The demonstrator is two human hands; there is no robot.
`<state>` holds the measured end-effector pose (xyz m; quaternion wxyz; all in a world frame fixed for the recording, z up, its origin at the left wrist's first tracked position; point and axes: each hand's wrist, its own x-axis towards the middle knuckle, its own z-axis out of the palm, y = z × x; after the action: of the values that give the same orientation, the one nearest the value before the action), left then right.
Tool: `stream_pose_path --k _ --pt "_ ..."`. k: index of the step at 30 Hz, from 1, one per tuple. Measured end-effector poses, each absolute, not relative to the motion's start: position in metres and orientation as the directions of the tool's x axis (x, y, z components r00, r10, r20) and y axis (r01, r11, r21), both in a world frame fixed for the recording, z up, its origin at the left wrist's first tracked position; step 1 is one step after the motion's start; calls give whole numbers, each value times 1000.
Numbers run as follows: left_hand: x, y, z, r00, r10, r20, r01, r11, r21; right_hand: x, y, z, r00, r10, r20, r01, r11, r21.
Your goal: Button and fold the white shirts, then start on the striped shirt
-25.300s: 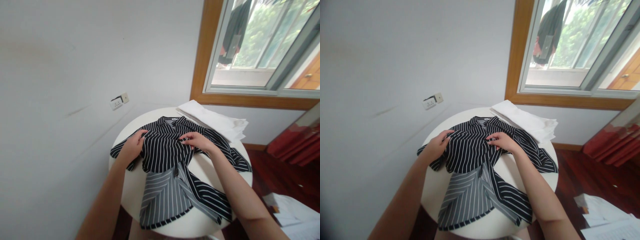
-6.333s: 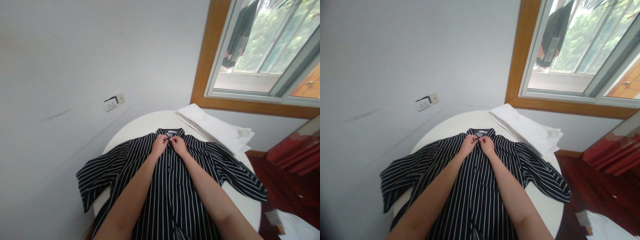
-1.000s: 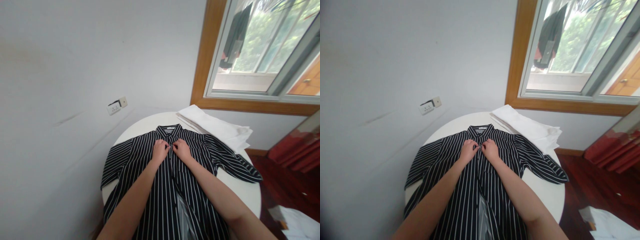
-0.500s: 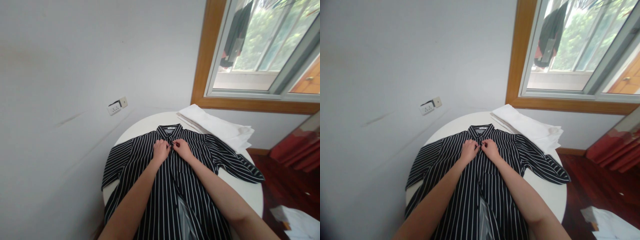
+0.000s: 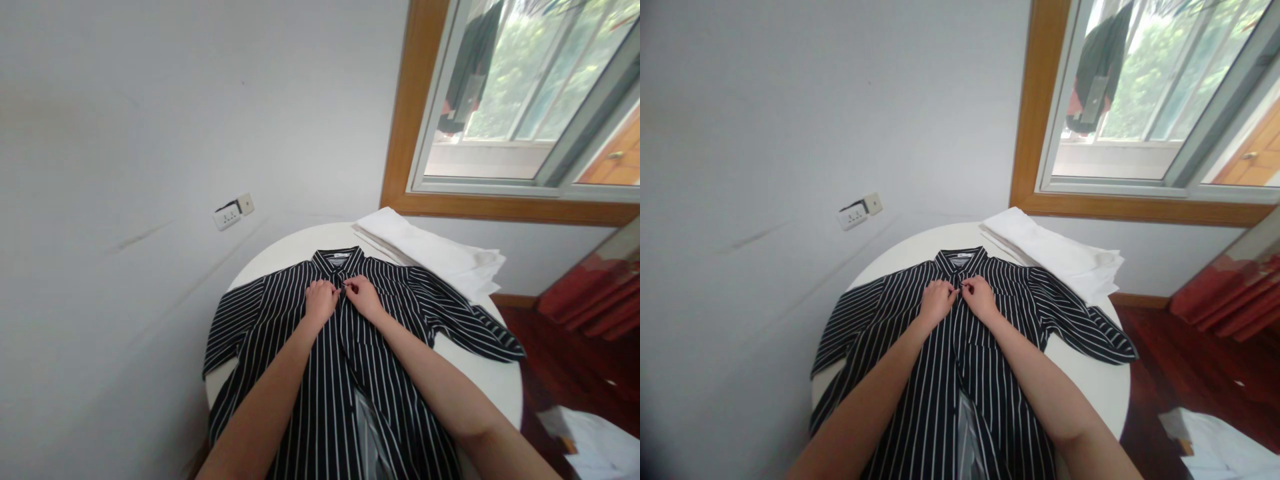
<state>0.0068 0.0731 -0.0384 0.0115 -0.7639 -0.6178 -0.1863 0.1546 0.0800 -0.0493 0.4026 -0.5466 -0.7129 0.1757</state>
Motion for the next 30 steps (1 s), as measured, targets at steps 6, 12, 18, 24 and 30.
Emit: stream_pose_path --k 6,12,18,24,30 --pt "6 73 -38 198 932 305 943 -266 199 154 83 -55 -98 946 307 604 302 -737" --pt "5 70 -34 202 932 299 941 -270 206 155 84 -55 -139 951 275 638 299 -709" --pt "4 77 -37 210 917 338 898 -318 303 155 83 -57 -115 951 286 633 292 -717" --pt "0 86 -43 147 944 297 758 -300 579 155 88 -68 -82 945 317 497 315 -809" --pt "-4 91 -49 110 957 268 652 -273 707 155 93 -74 -68 944 322 472 315 -823"
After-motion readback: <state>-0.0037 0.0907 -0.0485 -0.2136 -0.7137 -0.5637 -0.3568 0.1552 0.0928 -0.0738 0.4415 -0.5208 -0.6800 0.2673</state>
